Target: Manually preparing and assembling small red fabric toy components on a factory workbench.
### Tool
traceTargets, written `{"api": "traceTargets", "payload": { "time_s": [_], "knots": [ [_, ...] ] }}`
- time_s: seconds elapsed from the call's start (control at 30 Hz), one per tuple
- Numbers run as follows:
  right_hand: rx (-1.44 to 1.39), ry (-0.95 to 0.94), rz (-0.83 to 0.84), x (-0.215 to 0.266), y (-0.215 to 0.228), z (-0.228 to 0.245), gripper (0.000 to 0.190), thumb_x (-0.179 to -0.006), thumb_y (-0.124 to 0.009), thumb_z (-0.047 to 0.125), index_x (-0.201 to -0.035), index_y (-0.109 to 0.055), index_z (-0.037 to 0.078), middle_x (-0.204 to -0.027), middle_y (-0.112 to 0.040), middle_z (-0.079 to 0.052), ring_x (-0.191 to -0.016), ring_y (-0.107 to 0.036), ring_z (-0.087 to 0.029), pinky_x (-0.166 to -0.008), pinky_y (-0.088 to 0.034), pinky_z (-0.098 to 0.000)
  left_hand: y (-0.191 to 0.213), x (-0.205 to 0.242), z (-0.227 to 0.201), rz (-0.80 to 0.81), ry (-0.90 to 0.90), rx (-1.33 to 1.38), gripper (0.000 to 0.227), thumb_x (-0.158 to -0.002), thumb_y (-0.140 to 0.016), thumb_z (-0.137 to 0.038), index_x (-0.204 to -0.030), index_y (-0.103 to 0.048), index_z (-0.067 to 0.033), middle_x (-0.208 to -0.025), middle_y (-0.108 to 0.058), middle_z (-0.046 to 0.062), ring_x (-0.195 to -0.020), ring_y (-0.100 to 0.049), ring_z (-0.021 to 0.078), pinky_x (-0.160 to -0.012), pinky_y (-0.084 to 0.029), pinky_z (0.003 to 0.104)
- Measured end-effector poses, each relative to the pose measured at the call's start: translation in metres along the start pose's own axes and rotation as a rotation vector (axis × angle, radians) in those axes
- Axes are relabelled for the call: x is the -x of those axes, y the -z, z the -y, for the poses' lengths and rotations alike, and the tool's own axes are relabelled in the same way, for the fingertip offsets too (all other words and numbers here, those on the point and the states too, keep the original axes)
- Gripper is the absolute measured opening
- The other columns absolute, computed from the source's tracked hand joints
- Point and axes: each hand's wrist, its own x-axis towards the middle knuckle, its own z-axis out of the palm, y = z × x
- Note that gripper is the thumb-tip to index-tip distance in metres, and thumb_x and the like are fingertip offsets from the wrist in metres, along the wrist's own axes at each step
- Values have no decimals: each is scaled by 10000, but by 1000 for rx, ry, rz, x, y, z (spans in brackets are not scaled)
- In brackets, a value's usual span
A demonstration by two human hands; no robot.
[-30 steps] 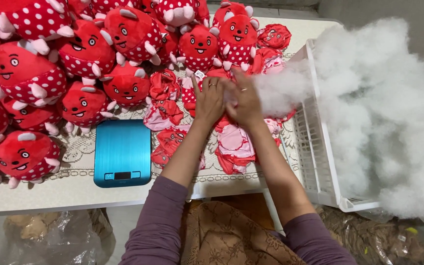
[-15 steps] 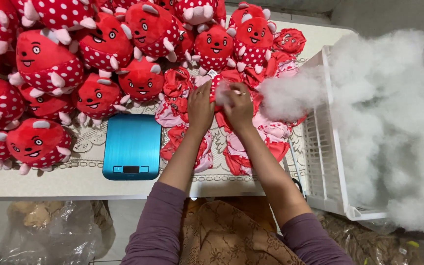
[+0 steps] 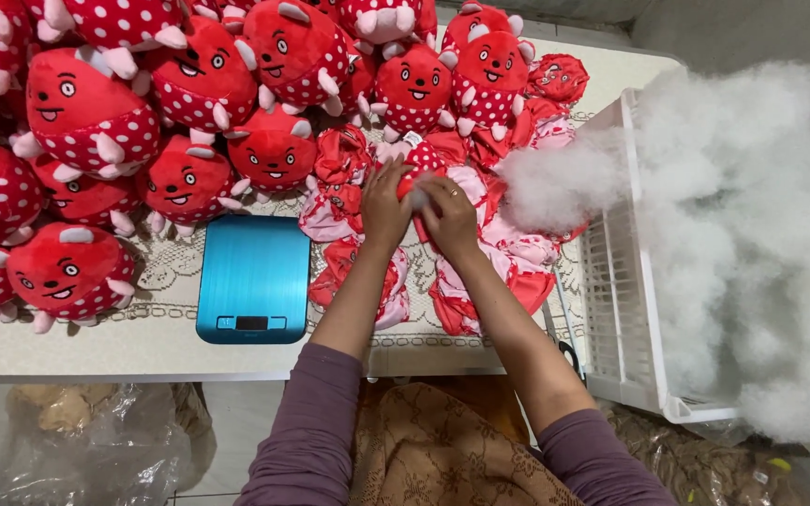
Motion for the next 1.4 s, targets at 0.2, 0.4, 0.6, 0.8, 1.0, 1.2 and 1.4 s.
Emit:
{"api": "traceTargets", "payload": {
  "time_s": [0.2,0.4,0.6,0.8,1.0,1.2,1.4],
  "knots": [
    [-90,-62,-78,-8,6,11,258,-801,-745,-46,-1027,-745,79,-1266,-632,-133,-1151,-653,-367,-945,-558,-454,-8,1,7,20,-129,-53,543,-807,-673,-177,-1351,-667,-189,-1519,-550,65,-1435,-469,287,-1222,-279,528],
    [-36,-53,-15,20,-15,-17,275,-719,-717,48,-966,-722,170,-948,-725,-1,-931,-720,-249,-829,-576,-365,-3,-1,3,102,-125,-43,552,-1009,-438,-261,-1543,-467,-126,-1644,-380,98,-1528,-316,319,-1241,-205,541],
    [-35,-14,39,4,-12,-11,279,-829,-704,89,-1097,-699,166,-1049,-725,-9,-1034,-691,-257,-881,-547,-388,-1,-1,-2,30,-199,-147,598,-1037,-337,-245,-1618,-299,-107,-1674,-319,99,-1542,-275,335,-1237,-223,550],
    [223,-143,98,-16,-14,7,561,-788,-757,165,-1309,-549,176,-1136,-631,-64,-1008,-650,-326,-829,-502,-481,-10,1,4,25,-254,-199,639,-994,-331,-230,-1620,-282,-112,-1693,-278,75,-1569,-216,329,-1259,-200,531],
    [147,-326,158,-43,-7,30,486,-854,-620,13,-1309,-521,153,-1155,-608,-133,-1028,-642,-421,-820,-517,-498,-18,3,9,-19,-374,-211,578,-997,-376,-242,-1548,-416,-75,-1628,-401,102,-1534,-310,325,-1248,-248,505],
    [135,-611,269,-60,7,32,506,-793,-647,59,-1253,-522,227,-898,-601,-77,-920,-692,-416,-813,-540,-552,-14,2,8,10,-324,-201,601,-999,-399,-232,-1580,-367,-81,-1645,-370,110,-1533,-313,326,-1219,-312,488],
    [-42,-642,245,-40,15,27,496,-804,-767,219,-1222,-504,267,-840,-698,-79,-904,-733,-404,-784,-559,-502,-13,2,7,8,-283,-195,598,-1036,-419,-280,-1594,-344,-79,-1642,-367,129,-1526,-322,336,-1218,-311,462]
  ]
}}
